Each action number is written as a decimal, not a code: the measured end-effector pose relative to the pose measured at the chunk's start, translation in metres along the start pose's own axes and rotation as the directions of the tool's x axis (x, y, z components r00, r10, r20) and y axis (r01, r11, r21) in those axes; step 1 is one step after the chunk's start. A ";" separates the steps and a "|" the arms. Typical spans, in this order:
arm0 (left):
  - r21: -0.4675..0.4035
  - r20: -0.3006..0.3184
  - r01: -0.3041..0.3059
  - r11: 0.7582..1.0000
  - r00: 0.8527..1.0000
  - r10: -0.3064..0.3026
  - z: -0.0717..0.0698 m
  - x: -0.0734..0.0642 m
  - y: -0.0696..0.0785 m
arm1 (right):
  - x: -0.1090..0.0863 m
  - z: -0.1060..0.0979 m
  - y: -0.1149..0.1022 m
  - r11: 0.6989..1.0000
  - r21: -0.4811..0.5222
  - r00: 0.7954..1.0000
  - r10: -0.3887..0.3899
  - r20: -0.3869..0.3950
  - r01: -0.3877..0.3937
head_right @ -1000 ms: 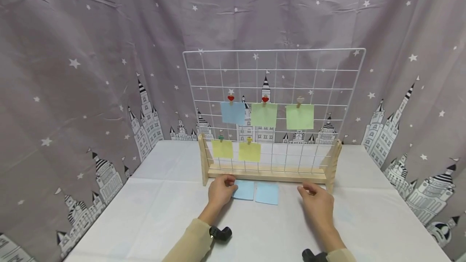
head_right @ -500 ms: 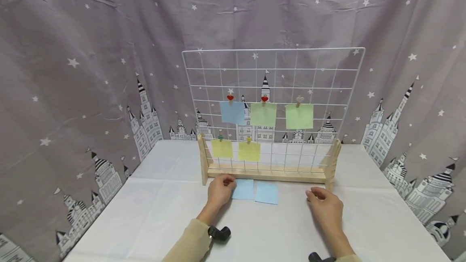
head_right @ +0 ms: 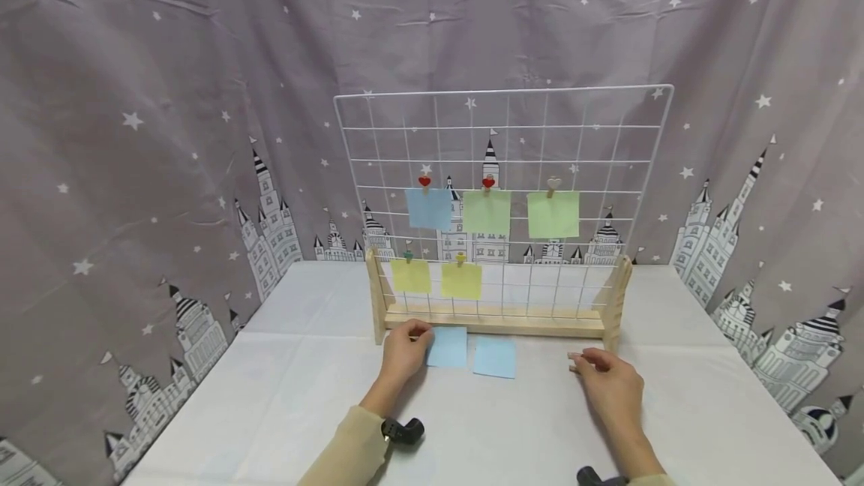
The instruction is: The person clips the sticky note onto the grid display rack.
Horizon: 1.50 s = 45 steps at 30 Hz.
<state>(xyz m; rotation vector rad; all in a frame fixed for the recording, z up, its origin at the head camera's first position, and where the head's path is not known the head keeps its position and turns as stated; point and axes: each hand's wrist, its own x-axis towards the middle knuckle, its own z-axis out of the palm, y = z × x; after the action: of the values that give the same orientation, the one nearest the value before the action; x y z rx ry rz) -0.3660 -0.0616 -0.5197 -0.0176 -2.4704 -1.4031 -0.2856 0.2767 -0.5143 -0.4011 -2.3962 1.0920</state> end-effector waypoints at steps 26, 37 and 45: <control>-0.067 -0.042 -0.040 0.997 0.998 0.037 -0.016 0.002 0.022 | 0.001 -0.008 0.011 1.000 -0.029 0.999 -0.002 0.051 0.004; -0.075 -0.020 -0.069 0.995 0.998 0.068 -0.019 -0.002 0.045 | 0.001 -0.015 0.013 0.996 -0.081 0.996 -0.029 0.090 0.036; -0.071 -0.004 -0.069 0.995 0.998 0.069 -0.016 -0.007 0.050 | 0.000 -0.012 0.014 0.988 -0.114 0.990 -0.088 0.107 0.100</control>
<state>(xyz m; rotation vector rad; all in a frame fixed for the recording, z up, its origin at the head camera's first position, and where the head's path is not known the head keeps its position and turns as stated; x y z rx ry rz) -0.3473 -0.0485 -0.4721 -0.1163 -2.3941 -1.4601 -0.2786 0.2930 -0.5180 -0.2743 -2.5508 0.9512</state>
